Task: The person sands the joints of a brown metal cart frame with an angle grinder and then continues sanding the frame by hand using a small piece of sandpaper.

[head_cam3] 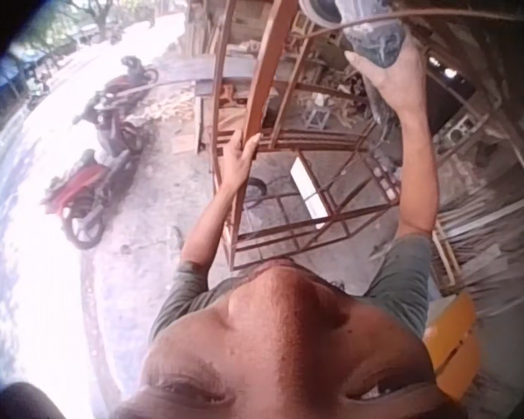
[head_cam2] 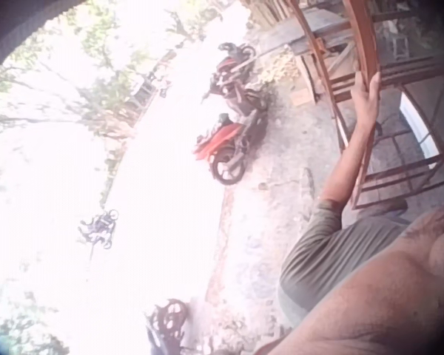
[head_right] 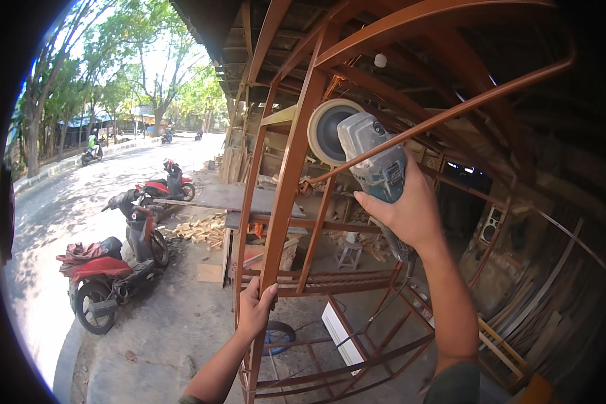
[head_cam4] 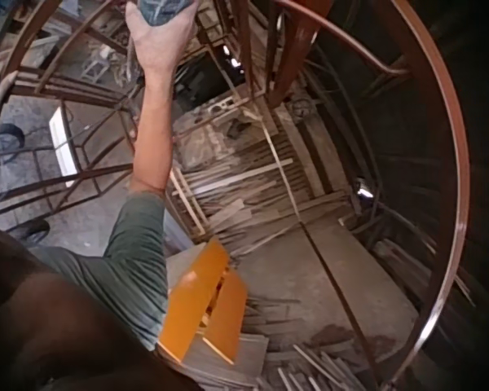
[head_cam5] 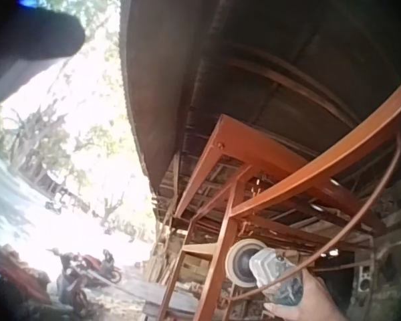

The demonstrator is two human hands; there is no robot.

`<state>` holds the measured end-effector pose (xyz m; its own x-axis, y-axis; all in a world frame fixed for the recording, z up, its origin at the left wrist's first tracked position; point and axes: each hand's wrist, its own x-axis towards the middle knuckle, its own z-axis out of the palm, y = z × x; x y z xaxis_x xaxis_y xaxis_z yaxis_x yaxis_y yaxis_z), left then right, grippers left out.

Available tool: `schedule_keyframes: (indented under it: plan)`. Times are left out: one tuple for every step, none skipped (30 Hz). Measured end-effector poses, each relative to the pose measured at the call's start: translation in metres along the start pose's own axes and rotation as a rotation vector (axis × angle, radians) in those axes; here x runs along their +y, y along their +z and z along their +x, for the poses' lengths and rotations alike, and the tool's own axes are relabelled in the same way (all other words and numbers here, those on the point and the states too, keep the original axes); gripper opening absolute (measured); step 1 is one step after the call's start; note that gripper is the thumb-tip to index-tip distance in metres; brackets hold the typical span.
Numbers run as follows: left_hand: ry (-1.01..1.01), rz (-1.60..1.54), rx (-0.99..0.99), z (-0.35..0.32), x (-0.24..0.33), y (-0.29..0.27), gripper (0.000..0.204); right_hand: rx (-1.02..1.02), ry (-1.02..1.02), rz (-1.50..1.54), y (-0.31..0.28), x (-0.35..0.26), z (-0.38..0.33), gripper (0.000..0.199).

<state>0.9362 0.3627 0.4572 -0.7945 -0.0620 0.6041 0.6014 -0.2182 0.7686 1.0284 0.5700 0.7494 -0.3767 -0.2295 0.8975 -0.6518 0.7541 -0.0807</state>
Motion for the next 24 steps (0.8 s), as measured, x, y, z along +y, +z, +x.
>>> schedule_keyframes:
  plan:
    - [-0.01,0.005,0.002,0.0,0.001,-0.001,0.026,-0.002,-0.004,0.0,0.002,0.001,-0.004,0.071]
    - [-0.01,0.013,-0.008,0.0,0.001,-0.003,0.024,-0.011,-0.031,0.005,0.005,0.002,-0.006,0.071]
    - [-0.011,0.021,-0.017,0.001,0.002,-0.004,0.023,-0.01,-0.033,0.004,0.007,0.002,-0.005,0.071]
    - [-0.014,0.027,-0.033,0.0,0.002,-0.004,0.022,-0.009,-0.031,-0.002,0.007,0.002,-0.005,0.071]
    - [-0.008,0.013,-0.025,0.0,0.001,-0.004,0.024,-0.009,-0.028,-0.007,0.007,0.001,-0.004,0.071]
    - [-0.002,-0.001,-0.016,0.001,-0.001,-0.003,0.025,-0.02,-0.005,0.009,0.005,0.0,-0.003,0.071]
    - [0.005,-0.017,-0.006,0.001,-0.002,-0.003,0.027,-0.033,0.015,0.025,0.004,-0.002,0.0,0.071]
    - [-0.002,-0.022,-0.005,0.001,-0.002,-0.002,0.027,-0.045,0.035,0.042,0.003,-0.004,0.001,0.071]
    - [-0.009,-0.027,-0.004,0.001,-0.002,-0.002,0.027,-0.047,0.026,0.041,0.003,-0.005,-0.001,0.071]
    - [-0.014,-0.033,-0.002,0.001,-0.001,-0.001,0.027,-0.049,0.015,0.04,0.004,-0.005,-0.004,0.071]
    - [-0.005,-0.017,0.001,0.001,0.001,-0.001,0.027,-0.051,0.003,0.04,0.005,-0.004,-0.005,0.071]
    - [0.004,-0.002,0.004,0.001,0.005,0.0,0.027,-0.045,-0.005,0.029,0.006,-0.003,-0.004,0.072]
    - [0.012,0.018,0.005,0.0,0.007,-0.001,0.027,-0.036,-0.01,0.022,0.008,0.0,-0.005,0.072]
    - [0.006,0.008,0.003,0.001,0.005,-0.002,0.027,-0.027,-0.015,0.015,0.009,0.001,-0.006,0.073]
    - [0.001,-0.002,0.002,0.001,0.002,-0.003,0.027,-0.042,0.0,0.018,0.009,-0.001,-0.003,0.074]
    - [-0.005,-0.016,-0.002,0.0,0.001,-0.003,0.027,-0.057,0.016,0.017,0.006,-0.006,0.002,0.075]
    - [-0.008,-0.008,-0.005,0.0,0.002,-0.002,0.026,-0.072,0.031,0.016,0.004,-0.008,0.004,0.076]
    - [-0.01,0.0,-0.008,-0.001,0.005,-0.002,0.026,-0.063,0.024,0.014,0.003,-0.009,0.002,0.076]
    - [-0.012,0.009,-0.006,0.0,0.006,-0.002,0.026,-0.057,0.012,0.015,0.005,-0.008,0.0,0.077]
    - [-0.01,0.007,-0.003,0.0,0.005,-0.002,0.026,-0.051,0.0,0.016,0.006,-0.007,-0.001,0.077]
    - [-0.009,0.005,0.0,0.0,0.004,-0.003,0.026,-0.051,-0.006,0.016,0.007,-0.005,-0.002,0.077]
    - [-0.009,0.004,0.0,0.0,0.003,-0.002,0.026,-0.05,-0.008,0.014,0.007,-0.002,-0.005,0.078]
    - [-0.005,-0.008,0.001,0.0,0.002,-0.002,0.027,-0.048,-0.011,0.012,0.006,-0.001,-0.006,0.078]
    - [-0.001,-0.021,0.003,0.001,0.001,-0.001,0.027,-0.055,-0.011,0.017,0.005,-0.001,-0.004,0.078]
